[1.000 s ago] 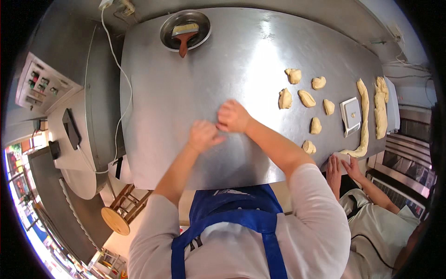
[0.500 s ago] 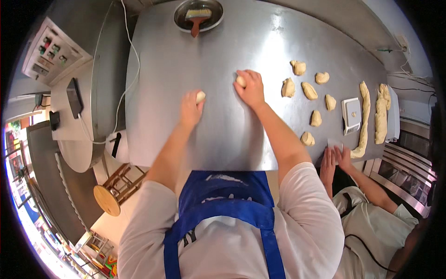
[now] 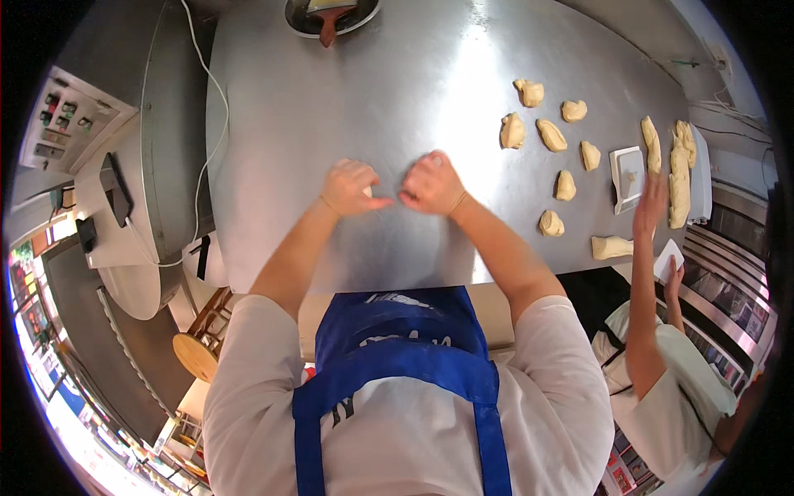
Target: The person cuts small pieces of dough from a larger mass using a scraper, weighs each piece on a scale, and then rolls the pieces into balls on the table surface before placing them onto baking trays.
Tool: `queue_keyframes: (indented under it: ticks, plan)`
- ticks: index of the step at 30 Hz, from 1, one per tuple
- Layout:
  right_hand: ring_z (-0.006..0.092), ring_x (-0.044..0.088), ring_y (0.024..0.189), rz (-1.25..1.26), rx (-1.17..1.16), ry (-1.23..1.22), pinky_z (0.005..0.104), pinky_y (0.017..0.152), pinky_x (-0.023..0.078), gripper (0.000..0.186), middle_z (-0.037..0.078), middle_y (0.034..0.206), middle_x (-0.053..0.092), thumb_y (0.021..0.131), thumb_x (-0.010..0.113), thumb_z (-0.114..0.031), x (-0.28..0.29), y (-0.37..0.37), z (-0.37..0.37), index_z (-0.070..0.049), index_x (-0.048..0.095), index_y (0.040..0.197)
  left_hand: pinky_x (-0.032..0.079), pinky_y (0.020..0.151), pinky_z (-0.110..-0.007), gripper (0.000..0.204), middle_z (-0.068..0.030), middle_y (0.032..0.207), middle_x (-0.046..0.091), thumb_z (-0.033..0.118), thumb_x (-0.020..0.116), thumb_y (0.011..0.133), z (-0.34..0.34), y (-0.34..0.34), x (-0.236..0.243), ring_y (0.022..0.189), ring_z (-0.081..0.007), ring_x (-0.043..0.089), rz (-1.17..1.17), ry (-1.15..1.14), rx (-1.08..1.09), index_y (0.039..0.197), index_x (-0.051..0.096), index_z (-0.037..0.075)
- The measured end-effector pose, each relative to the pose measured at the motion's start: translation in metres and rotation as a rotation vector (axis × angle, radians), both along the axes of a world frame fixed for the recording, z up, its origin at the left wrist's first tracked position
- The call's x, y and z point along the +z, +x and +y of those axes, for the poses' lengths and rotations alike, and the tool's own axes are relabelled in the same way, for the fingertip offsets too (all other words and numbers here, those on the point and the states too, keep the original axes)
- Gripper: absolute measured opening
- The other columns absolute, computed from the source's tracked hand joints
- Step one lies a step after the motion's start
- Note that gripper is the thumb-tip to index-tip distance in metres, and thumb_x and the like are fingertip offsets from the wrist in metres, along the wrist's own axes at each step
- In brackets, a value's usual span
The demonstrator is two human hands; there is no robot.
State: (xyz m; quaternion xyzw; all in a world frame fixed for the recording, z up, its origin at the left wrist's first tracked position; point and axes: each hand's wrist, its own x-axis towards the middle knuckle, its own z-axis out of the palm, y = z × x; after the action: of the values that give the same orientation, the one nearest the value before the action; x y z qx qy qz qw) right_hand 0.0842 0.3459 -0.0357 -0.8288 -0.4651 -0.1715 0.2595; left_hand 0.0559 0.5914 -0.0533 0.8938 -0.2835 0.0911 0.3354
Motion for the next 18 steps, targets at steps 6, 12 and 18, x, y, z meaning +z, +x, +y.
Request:
queue_keyframes:
  ticks: [6,12,18]
  plan:
    - [0.0255,0.059,0.089,0.212,-0.355,0.050,0.0408,0.079,0.047,0.025,0.003,0.088,0.063,0.070,0.078,-0.024,0.001,-0.007,-0.050,-0.014,0.063,0.087,0.049,0.078,-0.040,0.044,-0.0054,0.088,0.066,0.038,0.090,0.057,0.036,-0.018,-0.010,0.085,-0.0266,0.064,-0.089,-0.050,0.149,0.080,0.063,0.012]
    - [0.0249,0.061,0.086,-0.029,-0.020,0.074,0.0370,0.069,0.049,0.026,0.002,0.087,0.063,0.066,0.079,-0.017,-0.006,0.008,0.016,-0.011,0.056,0.077,0.048,0.077,-0.040,0.044,-0.0051,0.090,0.065,0.036,0.091,0.058,-0.013,-0.014,0.020,0.086,-0.0270,0.063,-0.116,-0.059,-0.030,0.084,0.065,0.013]
    - [0.0269,0.063,0.087,0.123,-0.077,-0.008,0.0410,0.073,0.051,0.023,0.004,0.089,0.064,0.066,0.076,-0.018,0.003,0.074,-0.036,-0.012,0.060,0.081,0.049,0.078,-0.043,0.043,-0.0048,0.091,0.064,0.036,0.090,0.059,0.019,0.019,-0.011,0.085,-0.0271,0.063,-0.107,-0.048,0.137,0.085,0.065,0.013]
